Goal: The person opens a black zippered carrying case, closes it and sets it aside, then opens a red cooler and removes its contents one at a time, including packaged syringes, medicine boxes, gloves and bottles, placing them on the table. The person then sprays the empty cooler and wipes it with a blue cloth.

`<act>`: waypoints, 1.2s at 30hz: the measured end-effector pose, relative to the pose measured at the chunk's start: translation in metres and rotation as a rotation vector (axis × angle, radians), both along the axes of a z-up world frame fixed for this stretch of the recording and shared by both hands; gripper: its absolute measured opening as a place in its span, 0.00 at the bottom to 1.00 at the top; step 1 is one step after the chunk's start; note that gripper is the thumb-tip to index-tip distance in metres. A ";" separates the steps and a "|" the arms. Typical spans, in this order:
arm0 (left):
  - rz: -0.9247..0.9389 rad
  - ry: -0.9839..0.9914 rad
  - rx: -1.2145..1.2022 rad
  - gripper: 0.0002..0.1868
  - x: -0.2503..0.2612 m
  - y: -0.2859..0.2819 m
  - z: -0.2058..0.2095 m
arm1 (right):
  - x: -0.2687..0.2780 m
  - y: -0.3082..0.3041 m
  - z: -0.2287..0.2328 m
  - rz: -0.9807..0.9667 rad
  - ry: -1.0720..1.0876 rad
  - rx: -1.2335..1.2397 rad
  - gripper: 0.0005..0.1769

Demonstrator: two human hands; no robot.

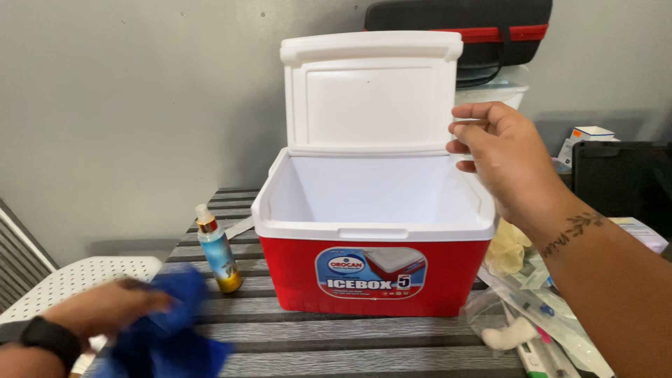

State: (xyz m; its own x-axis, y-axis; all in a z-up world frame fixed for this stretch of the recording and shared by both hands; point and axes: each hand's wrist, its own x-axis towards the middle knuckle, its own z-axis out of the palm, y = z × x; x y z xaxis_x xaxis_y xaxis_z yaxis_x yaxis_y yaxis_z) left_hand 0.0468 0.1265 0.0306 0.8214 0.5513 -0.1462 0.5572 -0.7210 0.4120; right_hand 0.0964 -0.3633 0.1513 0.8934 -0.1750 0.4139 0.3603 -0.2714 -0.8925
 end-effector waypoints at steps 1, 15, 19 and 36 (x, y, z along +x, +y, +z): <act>-0.085 0.289 -0.083 0.39 0.006 -0.003 -0.013 | 0.001 0.002 -0.002 -0.037 0.014 -0.042 0.16; -0.042 -0.586 -0.189 0.35 0.075 -0.081 -0.025 | 0.014 -0.025 -0.014 -0.284 0.102 -0.184 0.16; 0.008 -0.939 -0.178 0.25 0.074 -0.090 0.026 | 0.020 -0.037 -0.024 -0.260 0.170 -0.120 0.17; -0.707 -0.963 0.064 0.38 0.110 -0.248 0.168 | 0.020 -0.001 -0.038 -0.148 0.337 -0.050 0.25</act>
